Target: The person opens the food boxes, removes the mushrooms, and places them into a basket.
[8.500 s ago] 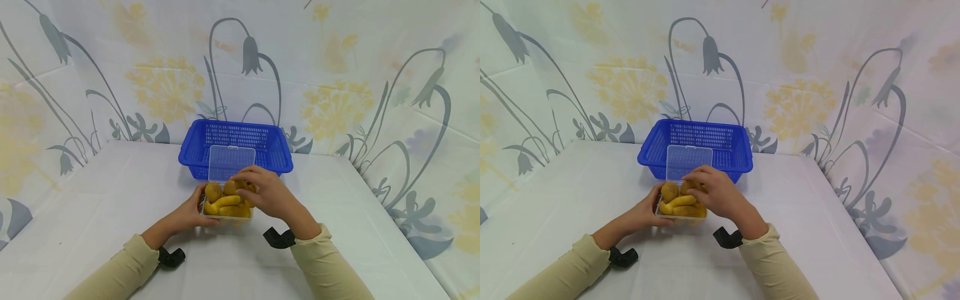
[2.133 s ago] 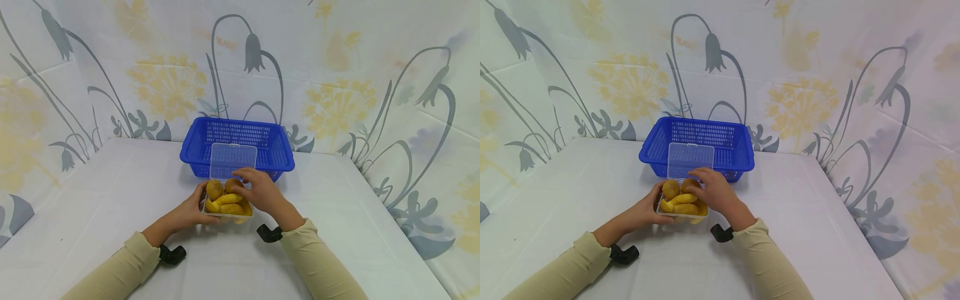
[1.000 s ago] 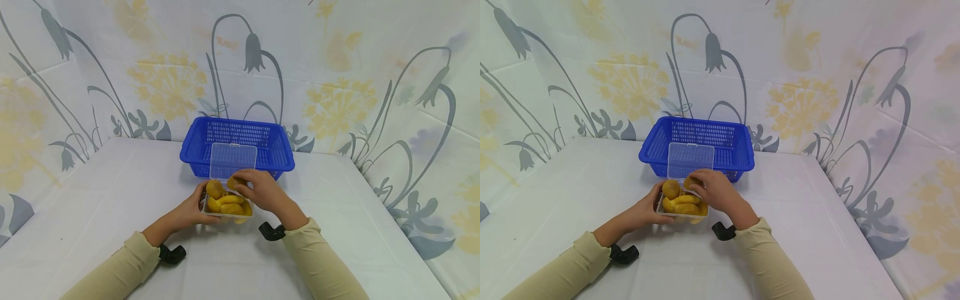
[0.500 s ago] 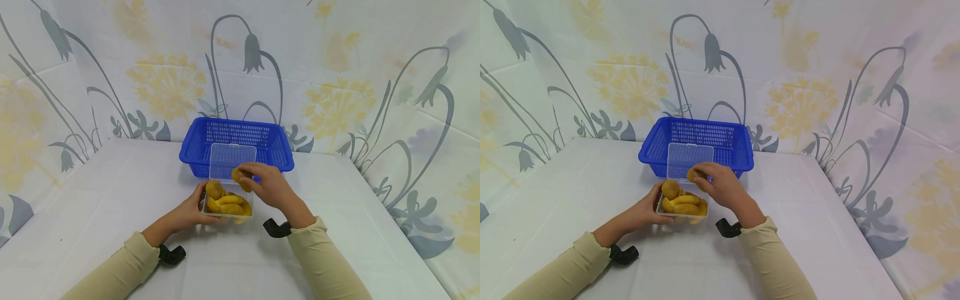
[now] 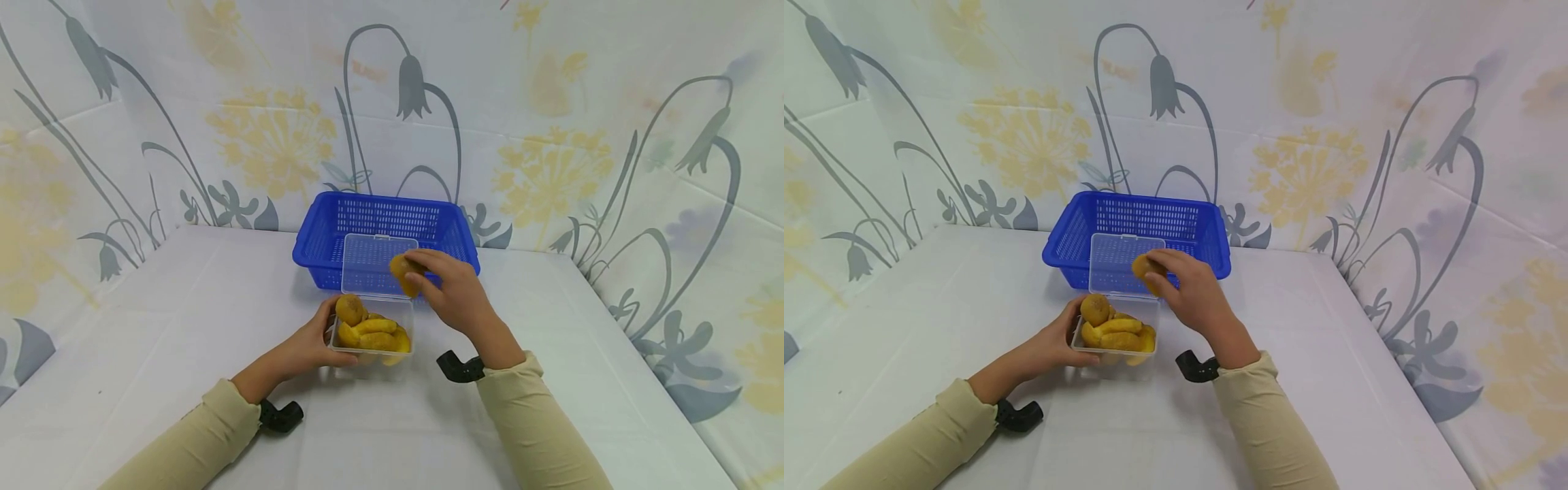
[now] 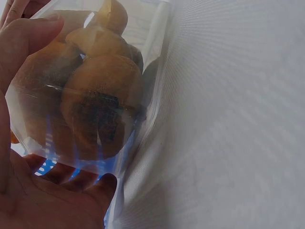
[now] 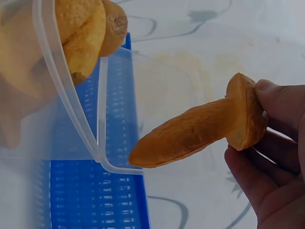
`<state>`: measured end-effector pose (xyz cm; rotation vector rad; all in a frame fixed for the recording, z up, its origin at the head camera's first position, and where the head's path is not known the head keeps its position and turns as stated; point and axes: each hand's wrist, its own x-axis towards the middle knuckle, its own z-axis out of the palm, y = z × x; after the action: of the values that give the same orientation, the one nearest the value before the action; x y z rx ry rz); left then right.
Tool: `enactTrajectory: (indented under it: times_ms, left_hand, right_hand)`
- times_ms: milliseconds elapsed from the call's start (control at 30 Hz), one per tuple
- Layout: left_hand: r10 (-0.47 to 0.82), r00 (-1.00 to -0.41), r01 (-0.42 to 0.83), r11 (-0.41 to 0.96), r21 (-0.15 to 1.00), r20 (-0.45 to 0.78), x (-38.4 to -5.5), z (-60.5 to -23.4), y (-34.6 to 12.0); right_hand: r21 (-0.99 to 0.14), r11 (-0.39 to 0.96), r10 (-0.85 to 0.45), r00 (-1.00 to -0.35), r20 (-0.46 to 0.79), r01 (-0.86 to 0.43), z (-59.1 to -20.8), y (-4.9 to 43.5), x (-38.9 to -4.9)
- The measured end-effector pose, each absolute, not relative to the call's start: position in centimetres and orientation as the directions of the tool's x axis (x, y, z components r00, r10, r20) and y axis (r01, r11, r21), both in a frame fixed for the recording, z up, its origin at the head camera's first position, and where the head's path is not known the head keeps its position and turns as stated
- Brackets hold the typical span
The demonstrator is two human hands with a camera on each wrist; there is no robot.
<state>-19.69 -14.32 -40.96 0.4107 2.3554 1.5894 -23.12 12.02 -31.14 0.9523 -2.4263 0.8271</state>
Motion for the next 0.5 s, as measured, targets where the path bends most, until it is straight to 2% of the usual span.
enactTrajectory:
  times_ms: [500]
  left_hand:
    - [0.373, -0.925, 0.072, 0.368, 0.927, -0.076, -19.8, -41.1, -14.3]
  right_hand:
    - [-0.35, 0.596, -0.39, -0.642, 0.661, -0.722, -30.8, 13.7, -24.0]
